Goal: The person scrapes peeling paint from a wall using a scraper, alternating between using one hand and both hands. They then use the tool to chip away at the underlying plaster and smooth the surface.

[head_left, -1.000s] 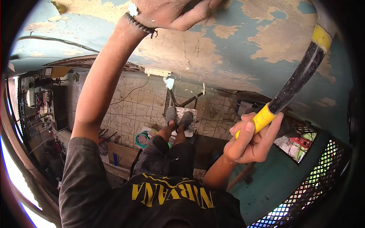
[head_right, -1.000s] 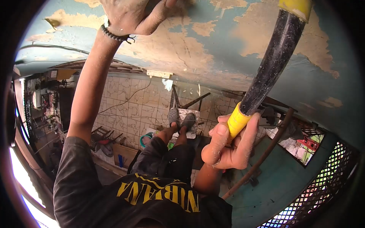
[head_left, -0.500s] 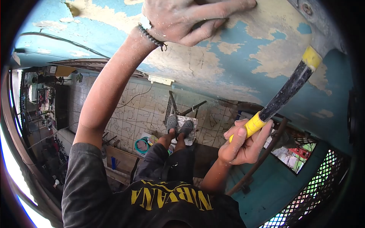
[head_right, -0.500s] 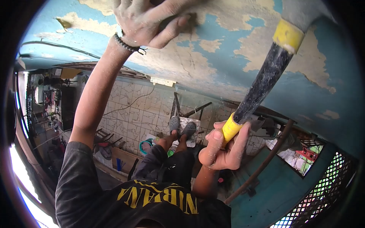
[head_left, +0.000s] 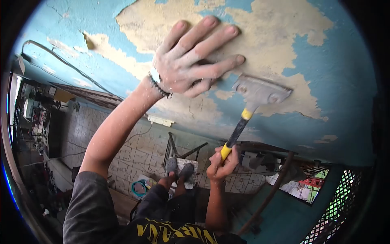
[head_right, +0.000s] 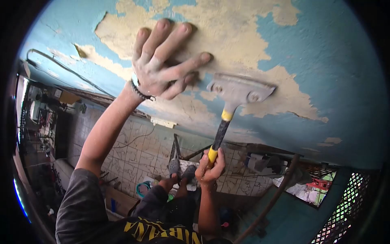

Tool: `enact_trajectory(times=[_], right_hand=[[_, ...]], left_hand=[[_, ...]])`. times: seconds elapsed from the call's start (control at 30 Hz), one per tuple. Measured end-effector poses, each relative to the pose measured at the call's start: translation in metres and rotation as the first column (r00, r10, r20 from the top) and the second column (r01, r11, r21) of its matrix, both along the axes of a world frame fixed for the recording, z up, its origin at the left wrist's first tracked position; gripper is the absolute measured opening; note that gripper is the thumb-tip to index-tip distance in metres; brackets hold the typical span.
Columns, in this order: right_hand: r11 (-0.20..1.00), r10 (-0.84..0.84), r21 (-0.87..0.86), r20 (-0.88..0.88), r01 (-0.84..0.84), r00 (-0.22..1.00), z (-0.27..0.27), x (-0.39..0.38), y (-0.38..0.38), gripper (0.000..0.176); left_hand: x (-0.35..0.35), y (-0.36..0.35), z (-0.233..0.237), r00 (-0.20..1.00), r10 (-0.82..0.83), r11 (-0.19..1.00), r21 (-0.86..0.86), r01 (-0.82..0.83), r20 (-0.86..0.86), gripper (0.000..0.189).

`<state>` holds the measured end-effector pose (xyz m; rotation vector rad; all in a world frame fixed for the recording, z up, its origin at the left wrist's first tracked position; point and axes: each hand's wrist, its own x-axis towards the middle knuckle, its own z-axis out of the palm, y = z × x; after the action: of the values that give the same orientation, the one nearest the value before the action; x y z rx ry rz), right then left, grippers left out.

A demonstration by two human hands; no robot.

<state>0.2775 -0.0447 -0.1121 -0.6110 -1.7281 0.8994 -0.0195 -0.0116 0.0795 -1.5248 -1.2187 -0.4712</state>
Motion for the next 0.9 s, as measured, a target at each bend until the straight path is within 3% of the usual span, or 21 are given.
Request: enact_trajectory(times=[0.1, 0.37, 0.47, 0.53, 0.9], right_hand=[[0.999, -0.03, 0.047, 0.042, 0.028, 0.999, -0.033, 0.001, -0.006, 0.05], [0.99, -0.034, -0.132, 0.09, 0.046, 0.995, -0.058, 0.018, -0.023, 0.047], [0.995, -0.102, -0.003, 0.195, 0.104, 0.975, -0.074, 0.031, -0.019, 0.046], [0.992, -0.129, 0.048, 0.236, 0.121, 0.963, -0.078, 0.041, -0.017, 0.046], [0.993, -0.091, 0.102, 0.261, 0.067, 0.961, -0.073, 0.055, 0.0, 0.045]], left_hand=[[0.002, -0.001, 0.002, 0.999, -0.034, 0.999, -0.015, 0.034, 0.005, 0.047], [0.004, 0.003, -0.005, 0.997, -0.009, 1.0, 0.023, 0.008, 0.072, 0.046], [0.003, 0.006, -0.006, 0.997, -0.029, 0.998, 0.064, 0.025, 0.068, 0.05], [-0.001, 0.003, -0.003, 1.0, -0.029, 1.0, -0.007, 0.029, 0.007, 0.048], [-0.004, 0.005, -0.013, 0.999, -0.004, 1.0, 0.029, 0.003, 0.033, 0.049]])
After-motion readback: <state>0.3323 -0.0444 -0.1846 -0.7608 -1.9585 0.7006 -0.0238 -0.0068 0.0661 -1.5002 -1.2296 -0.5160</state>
